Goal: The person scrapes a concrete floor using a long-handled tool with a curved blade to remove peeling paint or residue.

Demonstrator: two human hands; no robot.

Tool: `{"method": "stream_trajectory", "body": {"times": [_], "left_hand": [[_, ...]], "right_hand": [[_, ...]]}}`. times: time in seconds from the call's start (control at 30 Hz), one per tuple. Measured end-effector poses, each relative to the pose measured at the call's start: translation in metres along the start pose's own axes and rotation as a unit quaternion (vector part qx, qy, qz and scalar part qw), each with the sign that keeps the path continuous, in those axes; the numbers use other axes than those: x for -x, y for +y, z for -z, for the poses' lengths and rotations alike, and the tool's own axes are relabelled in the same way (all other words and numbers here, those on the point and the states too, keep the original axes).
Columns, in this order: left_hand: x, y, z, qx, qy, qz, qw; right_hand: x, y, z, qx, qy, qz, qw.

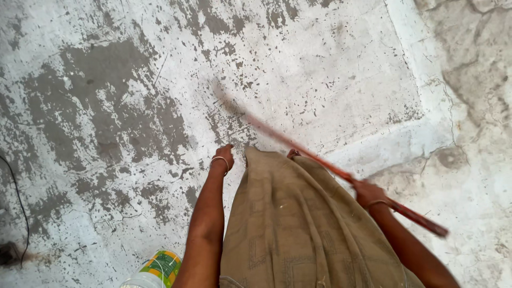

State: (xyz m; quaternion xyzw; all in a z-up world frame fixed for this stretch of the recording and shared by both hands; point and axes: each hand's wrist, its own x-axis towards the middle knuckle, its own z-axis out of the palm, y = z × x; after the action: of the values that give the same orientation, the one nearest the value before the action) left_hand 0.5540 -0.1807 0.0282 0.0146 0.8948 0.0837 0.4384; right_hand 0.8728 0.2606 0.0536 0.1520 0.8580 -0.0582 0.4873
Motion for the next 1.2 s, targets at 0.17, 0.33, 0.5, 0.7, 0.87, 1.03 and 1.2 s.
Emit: {"method": "stream_trajectory", "body": {"times": [0.17, 0.33, 0.5, 0.7, 0.87, 1.03, 1.2], "left_hand": [[-0.023, 0.009, -0.017, -0.017, 0.121, -0.148, 0.981], [-0.031, 0.013, -0.027, -0.018, 0.107, -0.161, 0.981], [-0.009, -0.005, -0.045, -0.057, 0.073, -0.119, 0.989], [-0.006, -0.026, -0.036, -0.112, 0.040, -0.054, 0.991], [-0.030, -0.010, -0.014, -0.090, 0.019, -0.051, 0.994], [-0.046, 0.034, 0.010, 0.035, 0.018, -0.113, 0.993], [-0.054, 0.069, 0.021, 0.000, -0.011, -0.140, 0.990]], "right_hand": [[-0.024, -0.011, 0.009, 0.091, 0.040, 0.034, 0.994], [-0.016, 0.067, 0.042, -0.109, -0.006, -0.194, 0.975], [-0.028, 0.084, 0.063, -0.106, 0.183, -0.191, 0.958], [-0.027, 0.024, 0.041, -0.110, 0.088, -0.077, 0.987], [-0.071, -0.052, 0.049, 0.023, 0.096, 0.072, 0.993], [-0.082, -0.001, 0.088, -0.006, 0.083, -0.035, 0.996], [-0.079, 0.066, 0.144, -0.115, 0.059, -0.184, 0.974]]}}
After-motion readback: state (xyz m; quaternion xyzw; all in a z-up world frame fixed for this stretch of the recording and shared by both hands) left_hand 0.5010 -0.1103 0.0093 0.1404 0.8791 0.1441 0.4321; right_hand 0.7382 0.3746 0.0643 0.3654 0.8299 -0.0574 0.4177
